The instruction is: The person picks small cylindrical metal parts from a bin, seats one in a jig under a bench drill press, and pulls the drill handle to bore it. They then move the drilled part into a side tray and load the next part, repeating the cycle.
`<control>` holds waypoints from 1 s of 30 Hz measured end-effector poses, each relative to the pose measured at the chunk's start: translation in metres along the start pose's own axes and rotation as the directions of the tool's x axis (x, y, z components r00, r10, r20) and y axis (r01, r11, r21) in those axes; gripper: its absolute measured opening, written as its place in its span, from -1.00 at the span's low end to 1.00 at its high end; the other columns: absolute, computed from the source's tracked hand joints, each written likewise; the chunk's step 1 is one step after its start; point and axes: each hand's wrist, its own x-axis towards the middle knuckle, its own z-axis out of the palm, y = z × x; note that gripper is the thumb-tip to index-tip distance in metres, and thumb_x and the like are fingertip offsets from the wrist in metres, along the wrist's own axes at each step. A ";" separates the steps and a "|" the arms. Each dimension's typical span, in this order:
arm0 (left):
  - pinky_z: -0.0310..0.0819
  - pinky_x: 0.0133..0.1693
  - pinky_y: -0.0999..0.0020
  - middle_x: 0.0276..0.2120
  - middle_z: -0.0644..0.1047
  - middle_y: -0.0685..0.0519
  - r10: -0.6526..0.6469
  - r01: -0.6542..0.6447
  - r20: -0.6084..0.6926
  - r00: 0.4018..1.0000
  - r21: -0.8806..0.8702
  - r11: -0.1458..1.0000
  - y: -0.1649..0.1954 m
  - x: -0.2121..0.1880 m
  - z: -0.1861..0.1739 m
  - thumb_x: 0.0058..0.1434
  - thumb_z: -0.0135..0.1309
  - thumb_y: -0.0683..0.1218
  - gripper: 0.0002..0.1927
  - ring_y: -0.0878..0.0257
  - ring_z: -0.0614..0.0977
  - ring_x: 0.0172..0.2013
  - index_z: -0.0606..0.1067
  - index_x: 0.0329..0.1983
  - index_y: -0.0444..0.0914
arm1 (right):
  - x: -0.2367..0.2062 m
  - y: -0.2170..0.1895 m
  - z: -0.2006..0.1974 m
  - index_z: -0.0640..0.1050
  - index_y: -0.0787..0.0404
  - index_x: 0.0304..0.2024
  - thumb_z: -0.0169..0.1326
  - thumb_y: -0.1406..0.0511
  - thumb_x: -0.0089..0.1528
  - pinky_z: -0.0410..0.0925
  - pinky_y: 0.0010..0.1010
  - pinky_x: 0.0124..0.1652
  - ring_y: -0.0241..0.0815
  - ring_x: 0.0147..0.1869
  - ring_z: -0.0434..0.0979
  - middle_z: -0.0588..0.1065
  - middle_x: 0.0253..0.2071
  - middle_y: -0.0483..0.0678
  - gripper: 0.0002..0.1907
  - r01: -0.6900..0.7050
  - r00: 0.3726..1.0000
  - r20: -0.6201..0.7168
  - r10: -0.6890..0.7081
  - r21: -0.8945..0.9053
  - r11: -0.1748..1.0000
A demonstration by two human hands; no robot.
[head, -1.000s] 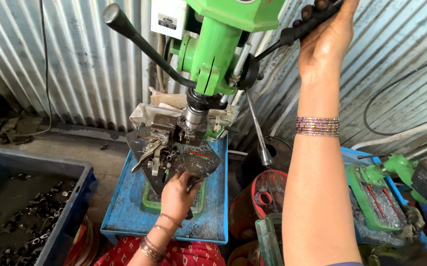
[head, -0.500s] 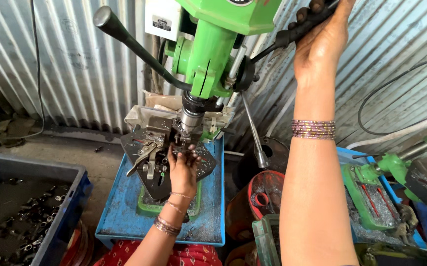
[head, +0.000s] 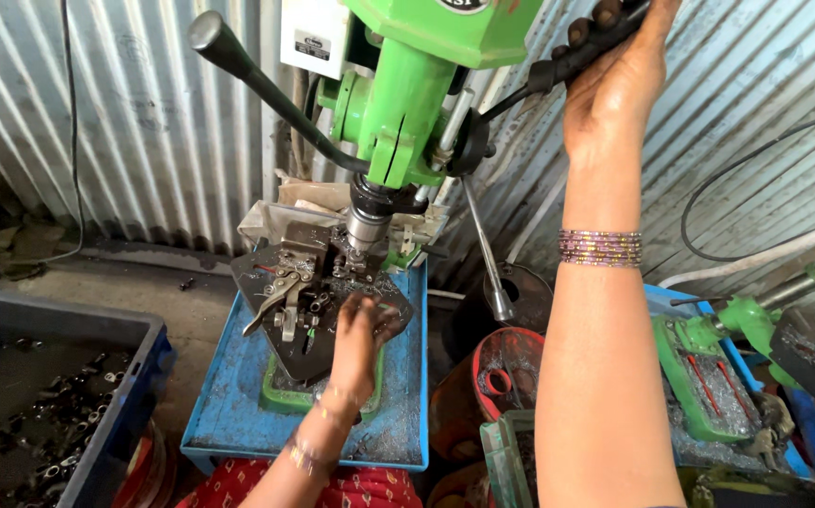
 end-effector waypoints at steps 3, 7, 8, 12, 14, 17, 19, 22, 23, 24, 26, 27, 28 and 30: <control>0.58 0.00 0.15 0.03 0.61 -0.10 0.655 -0.722 0.404 0.639 0.607 0.331 0.054 -0.045 -0.004 0.35 0.00 -0.09 -0.57 0.02 0.70 -0.05 0.37 0.25 -0.33 | 0.001 0.000 -0.001 0.40 0.15 -0.13 -0.01 -0.10 0.40 0.27 -0.19 -0.19 -0.06 -0.19 0.38 0.37 -0.29 -0.07 -0.53 -0.001 1.000 0.003 0.001 -0.005 1.000; 0.48 -0.03 -0.05 -0.06 0.61 -0.15 0.712 -0.324 0.482 0.511 0.875 -0.360 0.147 -0.021 -0.016 0.26 0.08 -0.09 -0.55 -0.17 0.57 -0.07 0.46 0.22 -0.27 | 0.000 -0.001 -0.003 0.41 0.16 -0.13 -0.01 -0.11 0.39 0.31 -0.13 -0.12 -0.05 -0.20 0.39 0.38 -0.28 -0.06 -0.52 -0.021 0.999 -0.035 0.020 -0.016 1.000; 0.49 -0.06 -0.05 -0.02 0.60 -0.17 0.726 -0.274 0.434 0.533 0.901 -0.338 0.161 -0.009 -0.018 0.34 0.06 -0.03 -0.57 -0.21 0.56 -0.04 0.47 0.22 -0.29 | 0.000 -0.001 -0.002 0.40 0.15 -0.13 0.00 -0.10 0.38 0.30 -0.14 -0.13 -0.06 -0.20 0.38 0.37 -0.29 -0.07 -0.53 -0.014 1.000 -0.021 0.014 -0.012 1.000; 0.53 -0.05 -0.01 -0.01 0.60 -0.19 0.636 -0.263 0.651 0.414 0.754 -0.601 0.181 0.040 -0.017 0.46 -0.01 0.17 -0.50 -0.20 0.57 0.01 0.50 0.19 -0.31 | -0.003 -0.003 0.002 0.42 0.12 -0.05 0.04 -0.08 0.40 0.24 -0.25 -0.18 -0.11 -0.16 0.33 0.35 -0.27 -0.09 -0.57 0.021 1.000 0.023 -0.022 0.024 0.999; 0.55 -0.09 -0.01 -0.07 0.62 -0.13 0.592 -0.372 0.639 0.492 0.769 -0.520 0.180 0.049 -0.021 0.39 -0.02 0.17 -0.54 -0.16 0.59 -0.01 0.54 0.13 -0.23 | -0.007 -0.005 0.007 0.43 0.13 0.02 0.08 -0.05 0.42 0.22 -0.29 -0.19 -0.15 -0.14 0.32 0.37 -0.22 -0.12 -0.57 0.058 0.998 0.007 -0.058 0.044 0.997; 0.56 -0.17 0.00 -0.17 0.65 -0.12 0.559 -0.393 0.591 0.582 0.806 -0.443 0.178 0.053 -0.022 0.40 -0.05 0.20 -0.57 -0.12 0.64 -0.11 0.58 0.03 -0.18 | -0.020 -0.012 0.017 0.44 0.14 0.07 0.10 -0.02 0.44 0.23 -0.27 -0.16 -0.19 -0.13 0.31 0.41 -0.14 -0.15 -0.58 0.100 0.994 -0.053 -0.097 0.070 0.992; 0.56 -0.23 -0.01 -0.26 0.65 -0.13 0.544 -0.351 0.551 0.633 0.830 -0.432 0.180 0.053 -0.021 0.41 -0.06 0.22 -0.57 -0.12 0.66 -0.20 0.61 -0.04 -0.16 | -0.032 -0.020 0.024 0.43 0.13 0.06 0.08 -0.01 0.42 0.23 -0.26 -0.14 -0.16 -0.11 0.32 0.40 -0.17 -0.14 -0.60 0.085 0.996 -0.043 -0.082 0.071 0.994; 0.54 -0.28 -0.03 -0.36 0.64 -0.14 0.512 -0.291 0.502 0.697 0.850 -0.439 0.181 0.052 -0.018 0.38 -0.07 0.24 -0.57 -0.15 0.66 -0.28 0.64 -0.11 -0.12 | -0.054 -0.033 0.030 0.40 0.07 -0.05 0.06 -0.09 0.39 0.29 -0.23 -0.09 -0.09 -0.05 0.38 0.37 -0.23 -0.13 -0.58 0.019 0.999 0.048 -0.018 -0.022 1.000; 0.54 -0.28 -0.04 -0.36 0.64 -0.14 0.510 -0.284 0.496 0.703 0.853 -0.439 0.181 0.052 -0.016 0.39 -0.08 0.25 -0.56 -0.15 0.66 -0.29 0.64 -0.12 -0.12 | -0.060 -0.036 0.031 0.40 0.07 -0.03 0.07 -0.08 0.40 0.29 -0.22 -0.08 -0.10 -0.08 0.38 0.37 -0.23 -0.12 -0.58 0.026 0.998 0.060 -0.025 -0.016 1.000; 0.54 -0.28 -0.04 -0.36 0.64 -0.15 0.506 -0.276 0.489 0.710 0.855 -0.439 0.182 0.053 -0.016 0.39 -0.08 0.26 -0.55 -0.16 0.66 -0.29 0.64 -0.13 -0.13 | -0.066 -0.037 0.032 0.40 0.08 -0.02 0.07 -0.08 0.42 0.28 -0.20 -0.07 -0.10 -0.10 0.37 0.37 -0.23 -0.12 -0.58 0.030 0.997 0.071 -0.030 -0.009 0.999; 0.55 -0.27 -0.04 -0.35 0.64 -0.15 0.498 -0.263 0.473 0.727 0.862 -0.434 0.181 0.053 -0.016 0.40 -0.10 0.26 -0.54 -0.16 0.66 -0.29 0.63 -0.12 -0.12 | -0.072 -0.039 0.032 0.39 0.10 -0.01 0.07 -0.07 0.45 0.27 -0.20 -0.05 -0.10 -0.12 0.36 0.36 -0.23 -0.11 -0.58 0.030 0.997 0.071 -0.031 0.011 0.999; 0.55 -0.27 -0.04 -0.35 0.64 -0.15 0.496 -0.256 0.465 0.733 0.865 -0.432 0.181 0.054 -0.016 0.40 -0.12 0.27 -0.53 -0.17 0.66 -0.29 0.63 -0.11 -0.12 | -0.073 -0.039 0.031 0.39 0.12 -0.02 0.07 -0.06 0.46 0.27 -0.21 -0.05 -0.10 -0.12 0.36 0.35 -0.24 -0.11 -0.58 0.027 0.998 0.063 -0.029 0.026 0.999; 0.55 -0.26 -0.04 -0.35 0.64 -0.15 0.492 -0.252 0.460 0.740 0.866 -0.431 0.182 0.055 -0.016 0.40 -0.12 0.27 -0.53 -0.16 0.66 -0.28 0.63 -0.11 -0.12 | -0.074 -0.038 0.030 0.39 0.13 -0.02 0.07 -0.05 0.47 0.26 -0.21 -0.05 -0.10 -0.12 0.36 0.35 -0.24 -0.10 -0.58 0.028 0.998 0.061 -0.030 0.036 0.999; 0.55 -0.25 -0.05 -0.36 0.64 -0.16 0.479 -0.246 0.448 0.755 0.870 -0.427 0.181 0.056 -0.017 0.40 -0.13 0.28 -0.52 -0.16 0.67 -0.28 0.63 -0.12 -0.13 | -0.075 -0.037 0.029 0.39 0.14 -0.02 0.07 -0.05 0.49 0.25 -0.23 -0.05 -0.10 -0.11 0.35 0.35 -0.23 -0.10 -0.58 0.033 0.997 0.063 -0.036 0.048 0.998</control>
